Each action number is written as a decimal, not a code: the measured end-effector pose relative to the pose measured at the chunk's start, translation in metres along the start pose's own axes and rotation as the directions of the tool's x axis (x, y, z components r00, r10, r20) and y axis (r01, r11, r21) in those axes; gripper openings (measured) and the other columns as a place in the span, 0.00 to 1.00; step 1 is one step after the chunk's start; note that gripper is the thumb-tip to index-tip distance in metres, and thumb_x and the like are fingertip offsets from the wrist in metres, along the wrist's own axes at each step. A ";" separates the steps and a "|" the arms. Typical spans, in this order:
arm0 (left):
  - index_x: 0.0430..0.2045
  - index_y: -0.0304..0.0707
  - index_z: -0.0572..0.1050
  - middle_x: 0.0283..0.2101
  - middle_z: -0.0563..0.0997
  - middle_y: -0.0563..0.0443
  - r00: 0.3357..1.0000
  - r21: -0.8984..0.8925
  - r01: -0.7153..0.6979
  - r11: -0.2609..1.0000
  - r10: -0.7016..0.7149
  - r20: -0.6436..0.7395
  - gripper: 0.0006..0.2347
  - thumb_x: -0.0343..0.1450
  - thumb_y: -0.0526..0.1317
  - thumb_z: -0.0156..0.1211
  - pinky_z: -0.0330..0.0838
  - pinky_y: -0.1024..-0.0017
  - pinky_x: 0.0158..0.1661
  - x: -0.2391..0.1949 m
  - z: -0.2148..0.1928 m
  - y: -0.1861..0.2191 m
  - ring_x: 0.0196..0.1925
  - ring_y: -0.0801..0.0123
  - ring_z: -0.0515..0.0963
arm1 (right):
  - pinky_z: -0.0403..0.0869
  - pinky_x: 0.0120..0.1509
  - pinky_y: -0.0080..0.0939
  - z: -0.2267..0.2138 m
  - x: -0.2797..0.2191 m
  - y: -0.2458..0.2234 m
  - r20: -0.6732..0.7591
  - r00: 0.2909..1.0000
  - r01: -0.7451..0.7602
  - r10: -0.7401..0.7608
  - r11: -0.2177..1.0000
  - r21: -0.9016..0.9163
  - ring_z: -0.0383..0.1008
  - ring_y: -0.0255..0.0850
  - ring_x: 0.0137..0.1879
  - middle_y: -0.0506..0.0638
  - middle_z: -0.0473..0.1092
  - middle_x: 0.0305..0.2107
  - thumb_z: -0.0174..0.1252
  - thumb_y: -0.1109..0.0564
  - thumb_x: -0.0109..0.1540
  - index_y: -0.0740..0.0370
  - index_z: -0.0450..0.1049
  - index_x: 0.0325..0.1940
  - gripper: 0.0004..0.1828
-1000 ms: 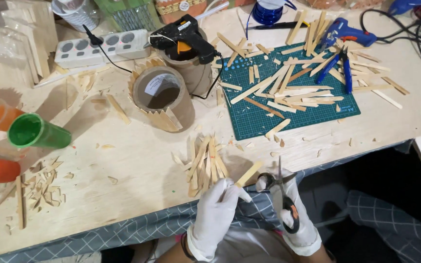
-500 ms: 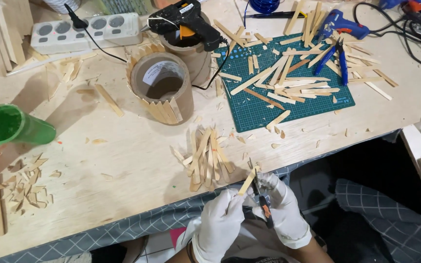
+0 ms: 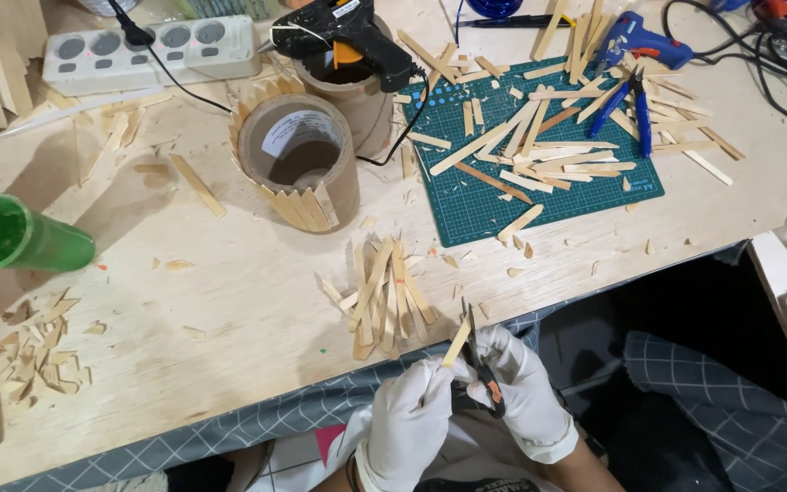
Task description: Cutting thin bamboo sticks into smaller segments using scissors on a workbench.
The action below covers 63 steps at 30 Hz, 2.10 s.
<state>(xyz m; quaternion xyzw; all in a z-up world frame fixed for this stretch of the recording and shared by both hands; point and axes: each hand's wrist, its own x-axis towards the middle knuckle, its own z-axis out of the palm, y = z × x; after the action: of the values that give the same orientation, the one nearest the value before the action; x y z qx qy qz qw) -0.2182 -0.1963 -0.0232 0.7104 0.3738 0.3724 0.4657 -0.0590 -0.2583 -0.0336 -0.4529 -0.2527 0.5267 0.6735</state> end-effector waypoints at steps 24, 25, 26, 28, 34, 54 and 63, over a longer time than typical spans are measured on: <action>0.12 0.35 0.73 0.19 0.84 0.55 0.979 -0.120 0.203 0.972 -0.197 0.060 0.11 0.63 0.21 0.53 0.59 0.78 0.17 0.041 -0.023 0.034 0.15 0.79 0.65 | 0.76 0.52 0.22 -0.061 0.025 -0.052 -0.400 0.870 0.296 -0.288 0.954 -0.044 0.76 0.29 0.41 0.47 0.75 0.39 0.69 0.43 0.62 0.69 0.72 0.58 0.31; 0.20 0.37 0.73 0.27 0.80 0.44 0.992 0.671 -0.123 0.731 0.119 0.052 0.05 0.64 0.26 0.54 0.66 0.71 0.27 0.044 -0.023 0.033 0.27 0.66 0.70 | 0.71 0.47 0.26 -0.057 0.025 -0.055 -0.338 0.897 0.284 -0.286 0.957 -0.056 0.71 0.31 0.36 0.47 0.73 0.33 0.68 0.41 0.63 0.69 0.72 0.59 0.32; 0.28 0.39 0.74 0.36 0.77 0.33 0.906 0.961 -0.261 -0.094 0.319 0.277 0.04 0.64 0.31 0.55 0.73 0.64 0.36 0.047 -0.022 0.032 0.38 0.54 0.76 | 0.65 0.42 0.29 -0.055 0.025 -0.060 -0.274 0.919 0.275 -0.284 0.959 -0.071 0.66 0.33 0.31 0.47 0.71 0.27 0.67 0.39 0.63 0.68 0.72 0.59 0.33; 0.30 0.33 0.75 0.33 0.78 0.32 0.921 0.916 -0.251 -0.312 0.214 0.325 0.05 0.65 0.28 0.55 0.75 0.61 0.35 0.055 -0.022 0.018 0.37 0.52 0.76 | 0.66 0.42 0.29 -0.054 0.028 -0.053 -0.257 0.926 0.279 -0.276 0.960 -0.025 0.66 0.34 0.31 0.49 0.71 0.27 0.67 0.41 0.64 0.69 0.72 0.59 0.32; 0.37 0.49 0.72 0.39 0.74 0.49 0.978 0.980 -0.046 -0.195 0.189 0.083 0.12 0.68 0.50 0.46 0.76 0.54 0.34 0.074 -0.020 -0.009 0.40 0.55 0.79 | 0.64 0.41 0.30 -0.060 0.030 -0.047 -0.227 0.938 0.276 -0.262 0.961 0.032 0.65 0.34 0.32 0.49 0.70 0.27 0.67 0.42 0.64 0.70 0.72 0.58 0.31; 0.23 0.39 0.70 0.17 0.64 0.55 0.892 0.788 0.056 -0.613 0.385 0.236 0.14 0.63 0.18 0.38 0.55 0.68 0.16 0.294 0.119 -0.076 0.18 0.72 0.64 | 0.63 0.36 0.32 -0.075 0.016 -0.037 -0.280 0.923 0.302 -0.263 0.948 0.105 0.63 0.36 0.28 0.51 0.67 0.23 0.69 0.39 0.61 0.71 0.72 0.56 0.34; 0.36 0.44 0.76 0.45 0.86 0.69 0.875 0.436 0.253 0.863 -0.397 0.278 0.13 0.79 0.43 0.40 0.54 0.81 0.17 0.188 0.032 0.103 0.15 0.82 0.59 | 0.72 0.54 0.41 -0.072 0.017 -0.029 0.094 0.954 0.298 -0.284 0.929 -0.221 0.72 0.38 0.54 0.52 0.71 0.47 0.73 0.37 0.53 0.58 0.59 0.66 0.47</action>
<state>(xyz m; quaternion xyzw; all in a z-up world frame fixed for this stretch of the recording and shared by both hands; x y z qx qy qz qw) -0.0879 -0.0730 0.0984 0.7691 0.4645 0.0697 0.4334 0.0196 -0.2680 -0.0435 -0.4702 -0.3971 0.4011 0.6785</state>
